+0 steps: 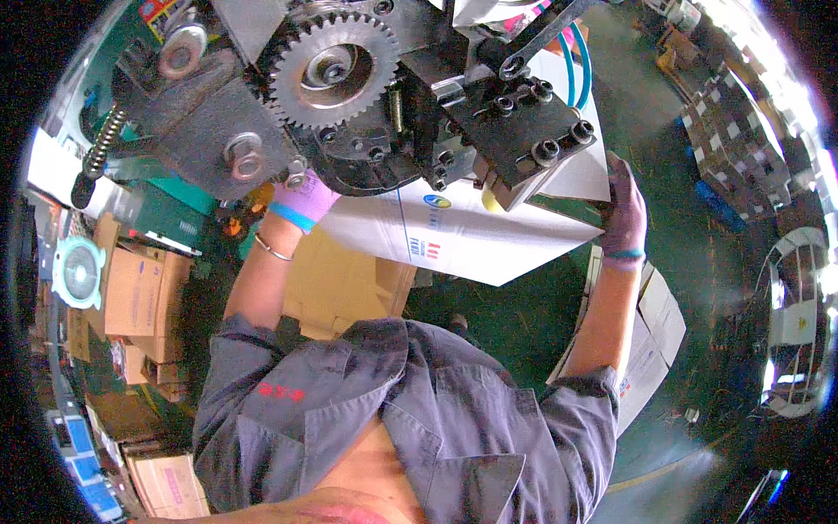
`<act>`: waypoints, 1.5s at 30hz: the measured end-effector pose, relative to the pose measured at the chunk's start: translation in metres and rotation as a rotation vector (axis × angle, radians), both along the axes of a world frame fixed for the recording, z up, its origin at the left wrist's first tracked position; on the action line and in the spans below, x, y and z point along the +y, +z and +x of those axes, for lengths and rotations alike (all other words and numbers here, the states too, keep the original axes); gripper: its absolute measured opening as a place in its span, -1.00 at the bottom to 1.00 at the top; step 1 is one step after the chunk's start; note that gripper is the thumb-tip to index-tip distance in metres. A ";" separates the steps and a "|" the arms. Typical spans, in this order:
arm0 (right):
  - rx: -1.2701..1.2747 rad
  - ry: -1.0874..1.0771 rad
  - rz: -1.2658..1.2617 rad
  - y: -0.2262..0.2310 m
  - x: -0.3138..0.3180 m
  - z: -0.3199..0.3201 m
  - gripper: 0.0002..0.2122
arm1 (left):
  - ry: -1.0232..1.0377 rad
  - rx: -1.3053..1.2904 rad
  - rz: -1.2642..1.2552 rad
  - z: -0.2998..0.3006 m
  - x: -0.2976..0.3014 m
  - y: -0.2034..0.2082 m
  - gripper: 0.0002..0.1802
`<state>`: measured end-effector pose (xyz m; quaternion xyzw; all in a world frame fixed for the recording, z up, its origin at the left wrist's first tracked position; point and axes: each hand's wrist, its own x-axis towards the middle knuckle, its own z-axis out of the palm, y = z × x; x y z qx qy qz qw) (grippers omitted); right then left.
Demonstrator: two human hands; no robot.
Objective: The person takes a cardboard box from a stack, folds the flaps, and feeds it through a sealing machine while another person assists by handling the boxes on the other side.
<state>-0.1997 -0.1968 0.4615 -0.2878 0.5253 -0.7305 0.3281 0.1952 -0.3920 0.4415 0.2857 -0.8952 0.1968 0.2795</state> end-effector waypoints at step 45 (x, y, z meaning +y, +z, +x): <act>-0.220 -0.294 -0.123 -0.085 0.137 -0.091 -0.70 | -0.013 0.622 1.247 -0.008 0.035 -0.166 -0.67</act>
